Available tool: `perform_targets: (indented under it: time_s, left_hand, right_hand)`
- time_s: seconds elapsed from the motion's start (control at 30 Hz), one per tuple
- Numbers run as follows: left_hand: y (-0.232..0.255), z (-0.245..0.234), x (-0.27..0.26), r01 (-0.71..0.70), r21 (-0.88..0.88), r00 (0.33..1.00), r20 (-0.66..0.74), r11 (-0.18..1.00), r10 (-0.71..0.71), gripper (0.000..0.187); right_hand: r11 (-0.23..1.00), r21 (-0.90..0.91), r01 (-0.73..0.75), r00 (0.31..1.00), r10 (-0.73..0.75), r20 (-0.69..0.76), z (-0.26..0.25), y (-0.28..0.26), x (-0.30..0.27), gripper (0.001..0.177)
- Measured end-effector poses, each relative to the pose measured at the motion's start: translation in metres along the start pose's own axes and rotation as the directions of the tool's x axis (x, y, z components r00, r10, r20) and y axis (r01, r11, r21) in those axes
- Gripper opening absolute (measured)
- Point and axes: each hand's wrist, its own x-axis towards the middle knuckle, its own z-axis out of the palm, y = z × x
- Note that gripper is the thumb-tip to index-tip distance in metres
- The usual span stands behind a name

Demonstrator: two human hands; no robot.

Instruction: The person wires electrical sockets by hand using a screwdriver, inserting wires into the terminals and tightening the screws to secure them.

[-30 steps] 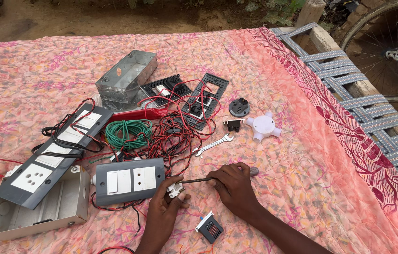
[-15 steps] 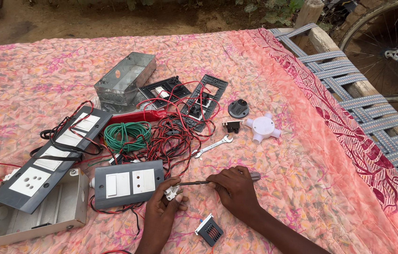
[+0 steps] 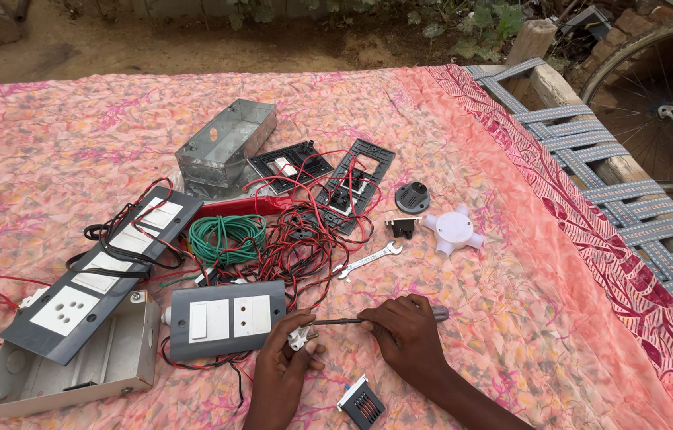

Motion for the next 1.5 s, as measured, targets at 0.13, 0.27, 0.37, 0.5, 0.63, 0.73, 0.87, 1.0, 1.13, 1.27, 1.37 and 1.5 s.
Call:
perform_targets:
  time_s: [0.13, 0.27, 0.37, 0.5, 0.63, 0.73, 0.87, 1.0, 1.13, 1.27, 1.37, 1.5]
  left_hand:
    - [0.004, 0.001, 0.001, -0.002, 0.006, 1.0, -0.01, 1.0, 0.002, 0.039]
    - [0.006, 0.002, -0.002, -0.036, 0.066, 0.999, -0.027, 0.997, 0.037, 0.037]
    - [0.008, 0.003, -0.004, -0.084, 0.112, 0.995, -0.041, 0.99, 0.089, 0.04]
    - [0.013, 0.005, -0.007, -0.064, 0.204, 0.995, -0.063, 0.977, 0.079, 0.042]
    - [0.011, 0.007, -0.01, -0.066, 0.276, 0.995, -0.048, 0.959, 0.082, 0.047]
    - [0.007, 0.007, -0.011, -0.103, 0.304, 0.992, -0.04, 0.947, 0.121, 0.047]
    - [0.008, 0.008, -0.01, -0.085, 0.332, 0.994, -0.042, 0.939, 0.104, 0.046]
    - [0.014, 0.009, -0.01, 0.021, 0.324, 0.998, -0.058, 0.946, -0.002, 0.05]
    - [0.018, 0.007, -0.009, 0.005, 0.332, 0.999, -0.037, 0.943, 0.007, 0.051]
    - [0.017, 0.007, -0.008, -0.029, 0.294, 0.999, -0.024, 0.956, 0.038, 0.043]
    - [0.018, 0.007, -0.008, 0.013, 0.29, 0.999, -0.037, 0.957, -0.003, 0.043]
    - [0.02, 0.007, -0.007, 0.019, 0.294, 0.999, -0.039, 0.955, -0.008, 0.044]
  right_hand:
    - [0.999, 0.005, 0.037, 0.999, -0.037, 0.001, 0.0, 0.003, 0.0, 0.016]
    - [1.0, 0.003, 0.026, 1.0, -0.026, 0.005, 0.001, 0.002, -0.002, 0.015]
    - [1.0, 0.0, 0.028, 1.0, -0.028, 0.011, 0.001, 0.003, -0.001, 0.017]
    - [0.999, 0.027, 0.037, 0.999, -0.038, 0.011, 0.001, 0.007, -0.002, 0.02]
    - [1.0, 0.015, 0.025, 1.0, -0.025, -0.001, 0.004, 0.01, -0.004, 0.019]
    - [1.0, -0.006, 0.021, 1.0, -0.021, 0.01, 0.007, 0.009, -0.005, 0.016]
    - [0.999, -0.02, 0.031, 0.999, -0.03, 0.025, 0.004, 0.006, 0.0, 0.009]
    - [1.0, 0.013, -0.002, 0.997, 0.001, 0.076, -0.001, 0.002, 0.005, 0.011]
    - [1.0, 0.007, 0.014, 0.998, -0.014, 0.069, -0.002, 0.001, 0.006, 0.013]
    - [1.0, -0.016, 0.024, 0.997, -0.023, 0.073, -0.001, 0.002, 0.006, 0.011]
    - [0.999, -0.02, 0.027, 0.997, -0.026, 0.069, 0.0, 0.003, 0.005, 0.008]
    - [0.999, 0.008, 0.048, 0.998, -0.049, 0.035, 0.001, 0.005, 0.004, 0.01]
